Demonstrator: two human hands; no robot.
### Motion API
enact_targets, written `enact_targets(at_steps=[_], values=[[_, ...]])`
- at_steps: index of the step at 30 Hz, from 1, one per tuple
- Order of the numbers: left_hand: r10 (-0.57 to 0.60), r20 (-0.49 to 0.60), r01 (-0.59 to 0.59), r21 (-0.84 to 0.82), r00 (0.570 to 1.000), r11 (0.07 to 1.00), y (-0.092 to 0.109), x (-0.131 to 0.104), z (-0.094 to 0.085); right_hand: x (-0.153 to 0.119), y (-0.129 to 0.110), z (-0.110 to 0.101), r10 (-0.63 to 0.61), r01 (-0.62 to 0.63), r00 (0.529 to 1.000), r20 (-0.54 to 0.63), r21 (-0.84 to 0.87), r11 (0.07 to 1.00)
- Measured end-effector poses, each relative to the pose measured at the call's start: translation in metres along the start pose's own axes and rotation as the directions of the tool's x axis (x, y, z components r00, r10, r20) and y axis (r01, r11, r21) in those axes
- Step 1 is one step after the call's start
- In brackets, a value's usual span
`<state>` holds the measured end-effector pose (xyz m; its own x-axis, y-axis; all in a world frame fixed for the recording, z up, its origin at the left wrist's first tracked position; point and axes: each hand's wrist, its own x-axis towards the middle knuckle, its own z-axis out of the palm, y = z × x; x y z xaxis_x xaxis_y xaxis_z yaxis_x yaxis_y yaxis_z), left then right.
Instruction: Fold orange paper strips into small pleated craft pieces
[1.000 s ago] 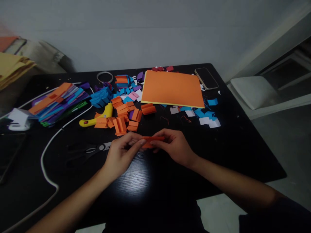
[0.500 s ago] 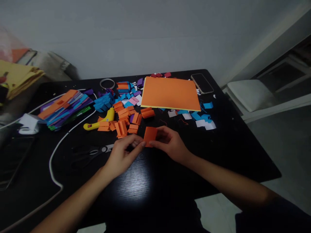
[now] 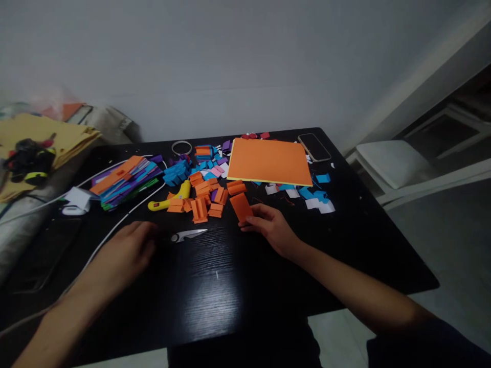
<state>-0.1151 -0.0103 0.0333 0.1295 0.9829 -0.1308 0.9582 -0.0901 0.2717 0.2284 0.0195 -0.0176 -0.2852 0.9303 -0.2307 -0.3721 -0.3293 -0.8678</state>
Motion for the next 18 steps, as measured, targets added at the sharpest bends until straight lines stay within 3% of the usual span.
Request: enact_targets(at_steps=[3,7,13,17,18], values=[[-0.058,0.091,0.050,0.084,0.994,0.995,-0.032,-0.009,0.001,0.000,0.000,0.001,0.025,-0.025,1.000,-0.007,0.026,0.999],[0.005,0.155,-0.020,0.102,0.988,0.995,-0.045,-0.009,0.006,0.001,-0.002,0.001,0.035,-0.034,0.999,-0.022,0.039,0.999],[0.068,0.187,-0.088,0.104,0.980,0.991,-0.031,-0.009,-0.005,0.005,-0.007,-0.003,0.056,-0.050,0.997,-0.060,0.094,0.994],[0.124,0.184,-0.114,-0.063,0.975,0.991,-0.016,-0.021,-0.019,0.008,-0.012,-0.006,0.095,-0.078,0.992,-0.087,0.180,0.981],[0.130,0.138,-0.113,-0.127,0.982,0.985,-0.011,-0.024,-0.022,0.008,-0.013,-0.007,0.105,-0.086,0.990,-0.090,0.196,0.977]])
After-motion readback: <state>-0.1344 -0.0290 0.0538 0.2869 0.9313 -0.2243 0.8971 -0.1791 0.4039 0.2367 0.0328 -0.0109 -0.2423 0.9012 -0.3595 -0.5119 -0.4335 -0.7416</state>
